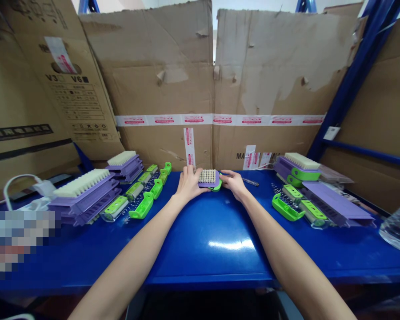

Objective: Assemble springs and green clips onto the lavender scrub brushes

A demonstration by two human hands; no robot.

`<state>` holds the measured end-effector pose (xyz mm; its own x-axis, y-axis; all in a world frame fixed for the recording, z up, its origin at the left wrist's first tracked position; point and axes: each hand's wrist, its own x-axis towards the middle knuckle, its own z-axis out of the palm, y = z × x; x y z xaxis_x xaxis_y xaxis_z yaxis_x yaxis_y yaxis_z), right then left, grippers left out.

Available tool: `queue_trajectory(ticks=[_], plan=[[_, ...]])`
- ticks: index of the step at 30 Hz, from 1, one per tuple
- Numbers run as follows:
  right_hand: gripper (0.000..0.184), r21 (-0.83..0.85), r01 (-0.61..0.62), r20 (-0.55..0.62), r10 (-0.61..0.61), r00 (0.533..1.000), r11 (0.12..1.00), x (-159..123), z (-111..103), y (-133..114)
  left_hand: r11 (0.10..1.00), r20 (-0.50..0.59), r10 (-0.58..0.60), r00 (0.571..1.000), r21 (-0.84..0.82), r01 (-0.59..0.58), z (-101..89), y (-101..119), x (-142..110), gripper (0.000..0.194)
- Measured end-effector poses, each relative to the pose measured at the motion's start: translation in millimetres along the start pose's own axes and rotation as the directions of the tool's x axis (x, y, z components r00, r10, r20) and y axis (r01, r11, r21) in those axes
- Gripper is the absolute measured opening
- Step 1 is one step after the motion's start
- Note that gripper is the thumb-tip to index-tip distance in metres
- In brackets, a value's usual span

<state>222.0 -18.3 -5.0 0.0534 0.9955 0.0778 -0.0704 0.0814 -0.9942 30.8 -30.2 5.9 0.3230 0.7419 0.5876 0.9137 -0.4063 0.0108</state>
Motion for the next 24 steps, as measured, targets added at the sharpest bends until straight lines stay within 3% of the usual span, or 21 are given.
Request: queue_trajectory(ticks=[5, 12, 19, 24], plan=[[0.024, 0.033, -0.065, 0.086, 0.062, 0.994, 0.997, -3, 5, -1, 0.998, -0.026, 0.020, 0.999, 0.054, -0.019, 0.2, 0, 0, 0.073], [0.032, 0.062, -0.053, 0.064, 0.049, 0.997, 0.997, -4, 4, -2, 0.993, -0.080, 0.109, 0.991, 0.047, -0.106, 5.6, -2, 0, 0.066], [0.038, 0.053, -0.028, 0.096, 0.023, 0.995, 0.998, -7, 6, -6, 0.962, -0.079, 0.262, 0.962, 0.095, -0.254, -1.6, 1, 1, 0.081], [0.039, 0.054, -0.034, 0.103, 0.028, 0.994, 0.998, -9, 8, -8, 0.959, -0.045, 0.271, 0.962, 0.095, -0.266, -5.3, 3, 3, 0.078]])
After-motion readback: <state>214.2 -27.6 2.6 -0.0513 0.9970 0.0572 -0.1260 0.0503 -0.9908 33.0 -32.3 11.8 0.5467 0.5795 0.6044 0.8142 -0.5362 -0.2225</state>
